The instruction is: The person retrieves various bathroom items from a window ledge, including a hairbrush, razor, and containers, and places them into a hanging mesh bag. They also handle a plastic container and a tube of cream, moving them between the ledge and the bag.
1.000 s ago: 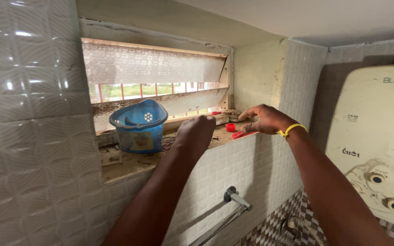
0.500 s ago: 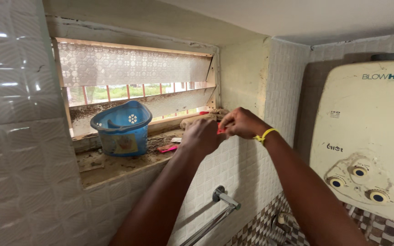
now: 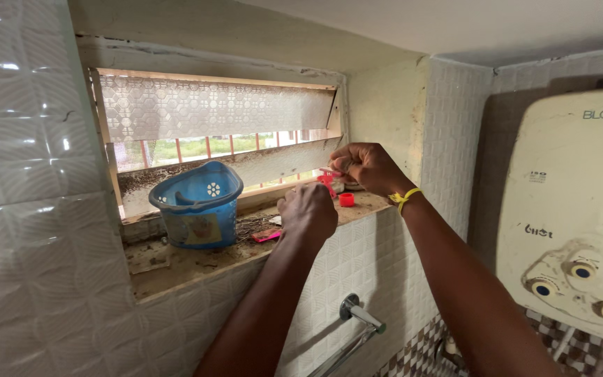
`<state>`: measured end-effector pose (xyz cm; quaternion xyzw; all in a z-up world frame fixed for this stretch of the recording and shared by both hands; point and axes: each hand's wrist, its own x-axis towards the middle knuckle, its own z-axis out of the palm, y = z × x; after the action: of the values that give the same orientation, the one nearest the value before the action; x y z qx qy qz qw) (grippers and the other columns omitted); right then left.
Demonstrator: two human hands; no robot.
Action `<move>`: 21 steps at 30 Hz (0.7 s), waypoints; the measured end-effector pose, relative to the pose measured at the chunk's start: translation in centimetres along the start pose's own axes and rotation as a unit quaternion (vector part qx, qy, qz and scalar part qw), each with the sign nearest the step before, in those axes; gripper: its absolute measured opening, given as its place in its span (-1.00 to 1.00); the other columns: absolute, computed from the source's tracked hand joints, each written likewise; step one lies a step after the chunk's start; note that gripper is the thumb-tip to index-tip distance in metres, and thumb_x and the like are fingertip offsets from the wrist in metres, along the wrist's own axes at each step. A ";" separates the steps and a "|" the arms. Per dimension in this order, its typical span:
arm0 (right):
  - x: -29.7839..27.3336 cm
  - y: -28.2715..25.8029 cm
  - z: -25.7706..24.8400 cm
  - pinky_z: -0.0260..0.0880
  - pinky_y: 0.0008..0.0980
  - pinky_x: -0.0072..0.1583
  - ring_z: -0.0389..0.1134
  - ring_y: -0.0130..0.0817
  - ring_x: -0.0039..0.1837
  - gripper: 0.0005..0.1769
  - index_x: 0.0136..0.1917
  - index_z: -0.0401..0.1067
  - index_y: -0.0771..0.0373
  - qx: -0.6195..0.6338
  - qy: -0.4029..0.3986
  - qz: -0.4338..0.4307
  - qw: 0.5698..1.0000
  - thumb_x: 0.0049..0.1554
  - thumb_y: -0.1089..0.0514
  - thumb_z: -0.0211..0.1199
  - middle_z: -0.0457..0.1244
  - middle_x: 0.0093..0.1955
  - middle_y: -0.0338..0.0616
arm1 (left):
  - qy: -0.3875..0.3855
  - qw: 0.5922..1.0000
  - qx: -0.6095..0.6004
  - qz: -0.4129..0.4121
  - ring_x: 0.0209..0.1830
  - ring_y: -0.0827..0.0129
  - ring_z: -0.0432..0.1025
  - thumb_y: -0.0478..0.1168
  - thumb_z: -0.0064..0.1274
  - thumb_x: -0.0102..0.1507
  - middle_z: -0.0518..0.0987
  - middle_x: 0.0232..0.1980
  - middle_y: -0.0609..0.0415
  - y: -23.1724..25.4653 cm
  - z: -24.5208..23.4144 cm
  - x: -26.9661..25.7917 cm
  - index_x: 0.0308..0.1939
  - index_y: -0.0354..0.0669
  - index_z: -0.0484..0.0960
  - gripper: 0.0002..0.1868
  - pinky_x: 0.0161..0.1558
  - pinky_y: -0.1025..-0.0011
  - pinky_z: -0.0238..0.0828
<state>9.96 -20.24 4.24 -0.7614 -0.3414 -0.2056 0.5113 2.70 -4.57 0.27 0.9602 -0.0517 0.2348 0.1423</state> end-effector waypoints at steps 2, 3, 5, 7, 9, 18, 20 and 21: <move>0.9 1.2 0.1 0.53 -0.36 0.03 0.43 -0.40 -0.10 -0.75 0.10 0.55 0.37 -0.028 0.022 0.009 0.999 0.27 0.17 0.19 0.44 -0.14 -0.09 | 0.037 0.999 -0.021 -0.006 0.03 0.08 0.44 -0.33 0.08 0.25 0.54 -0.02 -0.12 -0.2 0.3 0.2 0.01 -0.23 0.60 -0.75 0.04 0.06 0.34; 1.2 1.9 0.4 0.51 -0.34 0.02 0.43 -0.40 -0.11 -0.76 0.09 0.57 0.33 -0.090 0.033 0.005 0.995 0.24 0.19 0.19 0.44 -0.13 -0.13 | 0.063 0.997 -0.035 -0.007 0.09 0.05 0.41 -0.33 0.09 0.24 0.53 0.03 -0.13 -0.3 0.4 0.3 0.03 -0.24 0.59 -0.73 0.07 0.01 0.32; 2.1 3.3 0.7 0.48 -0.30 -0.01 0.44 -0.39 -0.11 -0.74 0.08 0.61 0.24 -0.214 0.055 -0.007 0.975 0.16 0.24 0.19 0.45 -0.11 -0.20 | 0.105 0.993 -0.049 -0.004 0.14 -0.01 0.38 -0.35 0.11 0.21 0.48 0.12 -0.17 -0.2 0.4 0.4 0.08 -0.24 0.55 -0.66 0.07 -0.08 0.31; 3.2 5.3 0.8 0.42 -0.29 0.02 0.42 -0.34 -0.11 -0.77 0.02 0.55 0.29 -0.294 0.007 0.014 0.956 0.14 0.13 0.35 0.42 -0.15 -0.12 | 0.138 0.989 -0.050 0.006 0.14 -0.10 0.37 -0.39 0.13 0.17 0.41 0.20 -0.23 -0.2 0.3 0.4 0.14 -0.22 0.50 -0.57 0.00 -0.17 0.36; 4.9 8.7 1.0 0.40 -0.31 0.03 0.40 -0.33 -0.10 -0.72 -0.01 0.49 0.31 -0.277 -0.018 0.024 0.960 0.07 0.13 0.43 0.40 -0.15 -0.09 | 0.164 0.984 -0.070 0.023 0.16 -0.10 0.38 -0.42 0.09 0.18 0.45 0.18 -0.21 -0.2 0.6 0.2 0.14 -0.15 0.53 -0.57 0.02 -0.20 0.37; 10.2 17.2 3.3 0.36 -0.27 0.07 0.33 -0.32 -0.02 -0.74 0.06 0.46 0.24 -0.198 -0.104 0.123 0.967 0.12 0.11 0.21 0.38 -0.06 -0.04 | 0.203 0.970 -0.122 0.061 0.15 -0.02 0.44 -0.39 0.02 0.27 0.57 0.09 -0.09 -0.7 1.3 0.5 0.14 0.07 0.61 -0.61 0.25 -0.46 0.11; 8.6 13.9 3.7 0.37 -0.28 0.13 0.37 -0.27 0.01 -0.74 0.04 0.48 0.25 -0.280 -0.114 0.121 0.946 0.15 0.08 0.18 0.41 -0.04 -0.01 | 0.194 0.974 -0.104 0.049 0.15 -0.05 0.43 -0.37 0.04 0.27 0.54 0.12 -0.12 -0.7 1.3 0.6 0.17 0.09 0.59 -0.59 0.25 -0.51 0.06; 7.7 12.3 3.9 0.37 -0.26 0.13 0.37 -0.24 0.02 -0.71 0.09 0.45 0.27 -0.293 -0.113 0.114 0.943 0.16 0.07 0.18 0.40 -0.02 0.02 | 0.190 0.978 -0.080 0.040 0.17 -0.09 0.41 -0.36 0.07 0.25 0.52 0.14 -0.14 -0.5 1.2 0.6 0.17 0.07 0.58 -0.59 0.24 -0.55 0.02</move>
<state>24.07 -17.28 0.00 -0.9296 -0.2325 -0.1501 0.2435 3.84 -4.42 -0.55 0.8809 -0.0808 0.4131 0.2164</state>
